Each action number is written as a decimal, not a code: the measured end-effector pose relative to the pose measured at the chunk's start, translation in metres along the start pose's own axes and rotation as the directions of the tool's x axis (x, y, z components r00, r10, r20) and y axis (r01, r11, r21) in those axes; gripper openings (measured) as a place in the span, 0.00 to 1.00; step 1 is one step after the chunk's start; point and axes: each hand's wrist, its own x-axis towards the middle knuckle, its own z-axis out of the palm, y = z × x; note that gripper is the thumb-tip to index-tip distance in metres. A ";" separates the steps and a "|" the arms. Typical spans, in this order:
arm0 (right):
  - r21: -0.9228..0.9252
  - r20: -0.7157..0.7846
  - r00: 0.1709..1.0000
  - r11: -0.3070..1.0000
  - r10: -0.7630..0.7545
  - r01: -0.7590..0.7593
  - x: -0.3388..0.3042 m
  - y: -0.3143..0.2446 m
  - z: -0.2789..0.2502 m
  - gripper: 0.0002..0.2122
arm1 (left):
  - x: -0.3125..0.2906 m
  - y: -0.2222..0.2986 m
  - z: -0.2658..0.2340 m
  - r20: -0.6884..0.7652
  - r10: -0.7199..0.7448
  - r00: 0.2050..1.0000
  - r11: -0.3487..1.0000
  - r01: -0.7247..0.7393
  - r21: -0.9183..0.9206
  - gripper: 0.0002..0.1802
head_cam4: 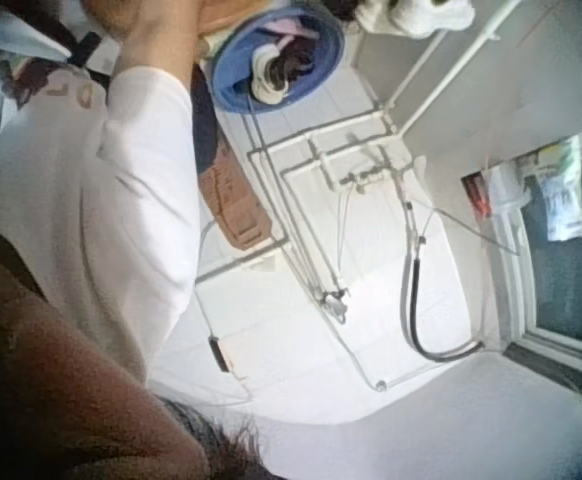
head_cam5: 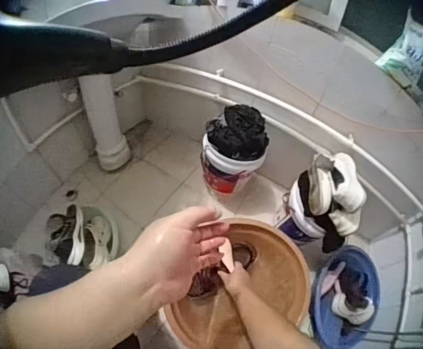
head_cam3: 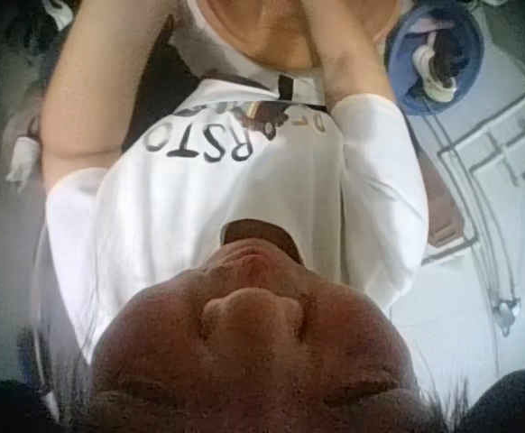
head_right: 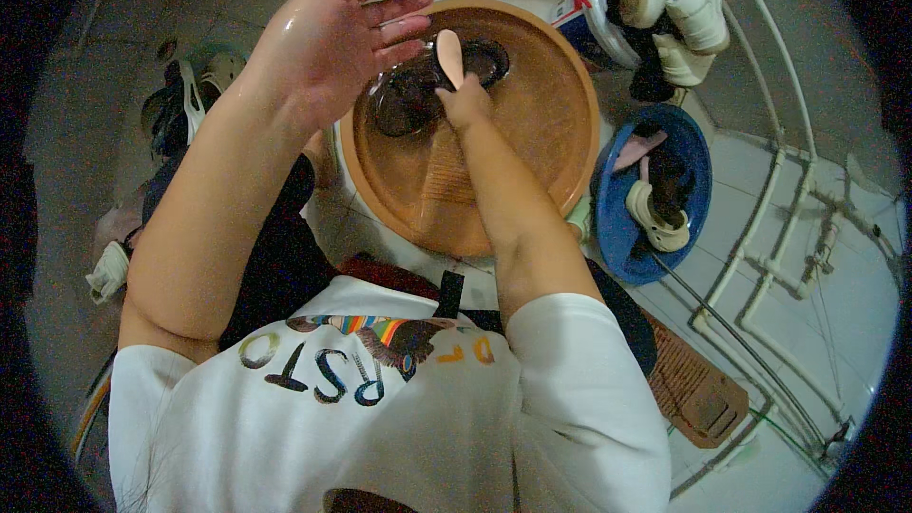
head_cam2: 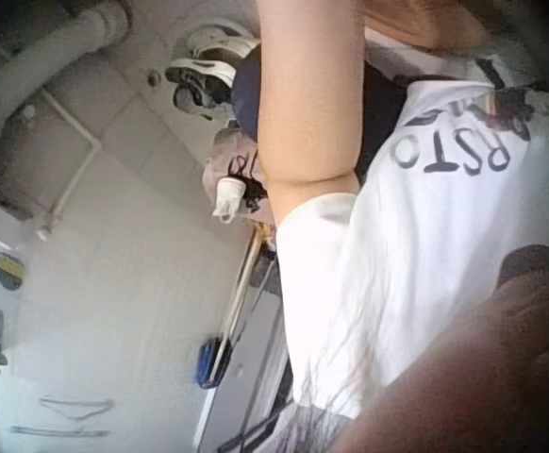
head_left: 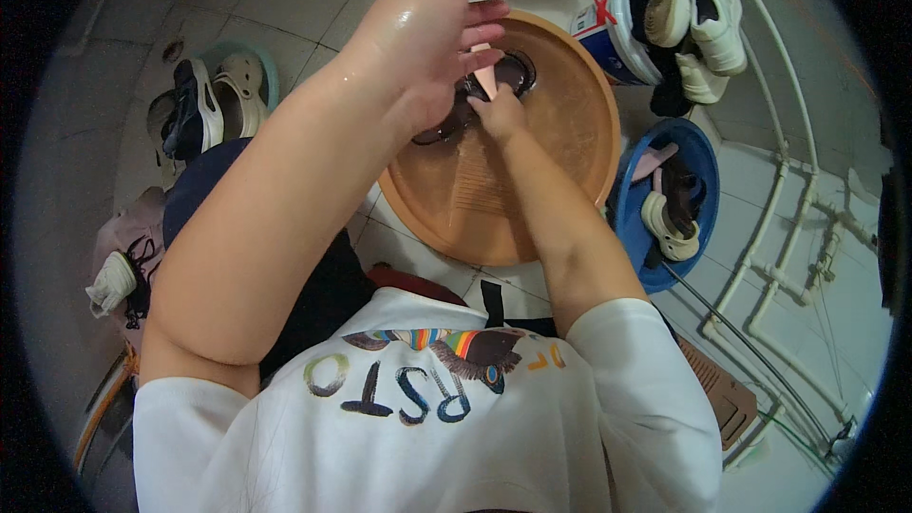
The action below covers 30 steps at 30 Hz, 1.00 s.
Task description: The person scrubs a pair of dark sandals and a pair of athletic sneakers using a brush and water in a large orange basin. They scrub the soles and uppers of the footwear, rinse them in the basin, and place the cleaned items into a blue tray.
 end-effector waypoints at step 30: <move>0.917 0.261 0.960 0.283 0.104 -0.280 -0.105 0.018 -0.138 0.20 | 0.052 -0.065 -0.016 -0.093 -0.119 0.989 0.977 0.133 0.165 0.13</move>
